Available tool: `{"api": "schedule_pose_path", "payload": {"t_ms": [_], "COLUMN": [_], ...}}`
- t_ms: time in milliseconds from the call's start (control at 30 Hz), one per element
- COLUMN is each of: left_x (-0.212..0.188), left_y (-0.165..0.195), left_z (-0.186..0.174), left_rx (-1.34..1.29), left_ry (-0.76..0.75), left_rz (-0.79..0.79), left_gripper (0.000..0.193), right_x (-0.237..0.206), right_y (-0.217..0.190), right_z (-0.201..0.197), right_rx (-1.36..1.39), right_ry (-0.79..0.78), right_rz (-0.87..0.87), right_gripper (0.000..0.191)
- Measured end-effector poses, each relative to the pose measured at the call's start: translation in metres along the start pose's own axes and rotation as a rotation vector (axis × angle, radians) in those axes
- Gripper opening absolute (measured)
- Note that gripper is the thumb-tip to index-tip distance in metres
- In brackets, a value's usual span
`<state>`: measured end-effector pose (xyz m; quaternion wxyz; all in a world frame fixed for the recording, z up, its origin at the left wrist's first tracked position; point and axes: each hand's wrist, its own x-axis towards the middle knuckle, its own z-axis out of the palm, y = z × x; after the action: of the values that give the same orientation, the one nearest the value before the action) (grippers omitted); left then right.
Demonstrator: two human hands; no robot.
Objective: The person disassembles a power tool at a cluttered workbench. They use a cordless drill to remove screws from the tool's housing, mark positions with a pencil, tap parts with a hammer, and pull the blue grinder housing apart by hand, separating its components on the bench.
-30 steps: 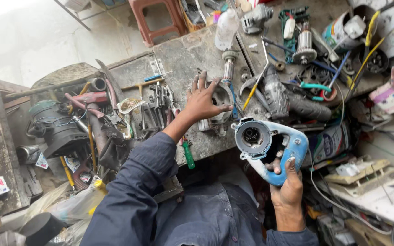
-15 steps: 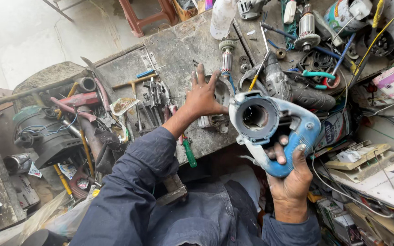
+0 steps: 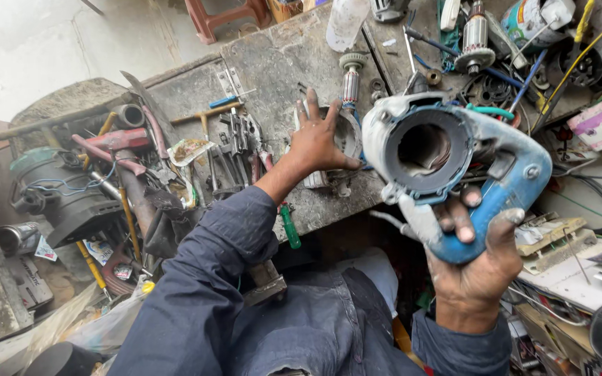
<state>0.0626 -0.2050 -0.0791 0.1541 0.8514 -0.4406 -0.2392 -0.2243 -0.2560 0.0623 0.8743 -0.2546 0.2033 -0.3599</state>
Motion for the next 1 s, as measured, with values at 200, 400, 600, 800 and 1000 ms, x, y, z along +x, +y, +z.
{"api": "schedule_pose_path", "payload": {"t_ms": [200, 400, 600, 800, 1000], "left_x": [-0.006, -0.010, -0.017, -0.012, -0.010], "left_y": [0.008, 0.019, 0.023, 0.019, 0.017], "left_z": [-0.013, -0.025, -0.017, 0.001, 0.009], "left_rx": [0.028, 0.027, -0.011, -0.059, -0.129], "left_ry": [-0.035, -0.076, -0.037, 0.021, 0.067], "left_rz": [-0.025, -0.063, -0.125, -0.210, -0.242], "left_gripper": [0.153, 0.157, 0.151, 0.149, 0.148], "right_x": [0.006, 0.008, 0.034, 0.052, 0.065], "right_y": [0.002, 0.020, 0.029, 0.017, -0.001], "right_z": [-0.011, -0.035, -0.060, -0.090, -0.123], "right_rx": [-0.057, -0.022, -0.008, -0.005, 0.019], "right_ry": [0.073, 0.045, 0.066, 0.037, 0.011], "right_rz": [-0.094, -0.012, 0.055, 0.155, 0.415], "right_gripper": [0.061, 0.057, 0.050, 0.042, 0.037]}}
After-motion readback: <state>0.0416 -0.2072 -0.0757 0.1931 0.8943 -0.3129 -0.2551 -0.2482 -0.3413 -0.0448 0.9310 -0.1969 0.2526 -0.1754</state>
